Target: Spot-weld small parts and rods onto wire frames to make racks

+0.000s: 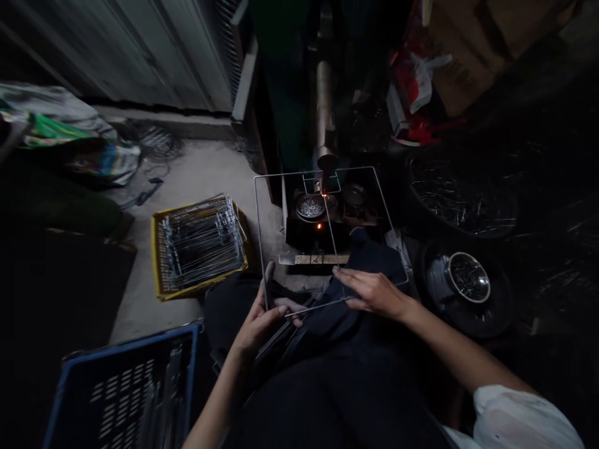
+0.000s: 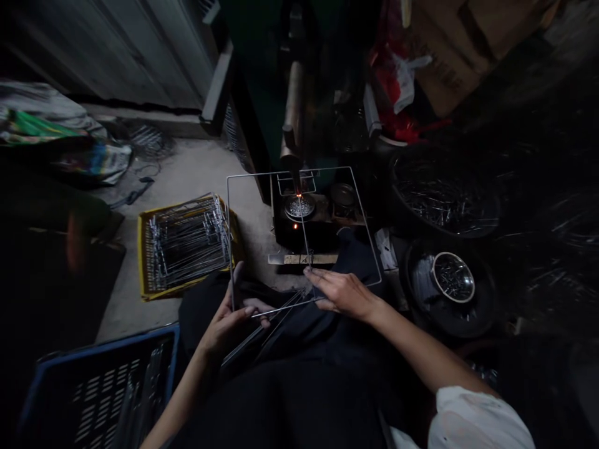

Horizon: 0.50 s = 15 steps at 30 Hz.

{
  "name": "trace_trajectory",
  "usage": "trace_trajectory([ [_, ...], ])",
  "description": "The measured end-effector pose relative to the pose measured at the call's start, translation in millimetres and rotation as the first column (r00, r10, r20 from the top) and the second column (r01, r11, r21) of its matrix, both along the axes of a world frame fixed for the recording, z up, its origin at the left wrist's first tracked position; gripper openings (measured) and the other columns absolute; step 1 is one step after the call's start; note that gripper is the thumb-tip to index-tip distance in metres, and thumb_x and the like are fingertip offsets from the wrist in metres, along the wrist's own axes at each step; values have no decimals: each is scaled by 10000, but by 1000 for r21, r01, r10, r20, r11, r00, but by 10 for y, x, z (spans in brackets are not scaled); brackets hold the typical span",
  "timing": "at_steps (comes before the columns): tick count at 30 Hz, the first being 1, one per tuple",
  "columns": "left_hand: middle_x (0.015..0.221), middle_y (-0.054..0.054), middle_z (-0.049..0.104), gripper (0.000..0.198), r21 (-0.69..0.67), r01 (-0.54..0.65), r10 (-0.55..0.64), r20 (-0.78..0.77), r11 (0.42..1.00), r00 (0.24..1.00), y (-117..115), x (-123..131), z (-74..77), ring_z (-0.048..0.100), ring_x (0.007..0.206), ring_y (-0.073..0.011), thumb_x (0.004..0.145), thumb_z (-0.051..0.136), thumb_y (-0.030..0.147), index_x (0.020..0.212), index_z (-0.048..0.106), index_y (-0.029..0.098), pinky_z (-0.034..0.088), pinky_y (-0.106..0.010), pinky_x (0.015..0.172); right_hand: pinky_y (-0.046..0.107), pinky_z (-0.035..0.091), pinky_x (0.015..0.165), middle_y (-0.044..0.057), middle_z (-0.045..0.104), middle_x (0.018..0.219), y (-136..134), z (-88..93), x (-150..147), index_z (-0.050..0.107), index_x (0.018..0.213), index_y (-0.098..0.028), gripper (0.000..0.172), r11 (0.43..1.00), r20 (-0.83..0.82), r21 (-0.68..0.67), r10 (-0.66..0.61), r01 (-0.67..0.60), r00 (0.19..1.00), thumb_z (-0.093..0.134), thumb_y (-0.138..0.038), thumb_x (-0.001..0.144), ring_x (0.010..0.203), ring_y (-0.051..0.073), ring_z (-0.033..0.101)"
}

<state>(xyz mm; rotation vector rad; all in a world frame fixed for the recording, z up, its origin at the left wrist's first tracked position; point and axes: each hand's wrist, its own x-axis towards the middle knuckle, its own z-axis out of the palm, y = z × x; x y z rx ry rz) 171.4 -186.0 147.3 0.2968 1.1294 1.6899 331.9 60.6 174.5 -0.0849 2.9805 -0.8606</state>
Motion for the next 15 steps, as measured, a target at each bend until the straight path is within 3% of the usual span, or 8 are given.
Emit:
trace_trajectory([
  [8,821,-67,754,985,-26,-7,7,-18,1000,1000,5,15,65,704,680,-221,886,624,236,1530,-119,296,552,-354,686,353,454,1083,136,479,1466,-14,-16,13,287,1527,-193,868,999,-47,51,3,0,999,759,-203,799,1338,238,479],
  [15,800,-51,730,893,-133,-45,32,-99,990,995,-37,16,170,693,690,-207,885,649,314,1548,51,291,556,-340,683,339,479,1058,106,515,1441,2,-6,24,316,1517,-232,819,999,-80,51,-5,9,997,739,-196,816,1293,222,529],
])
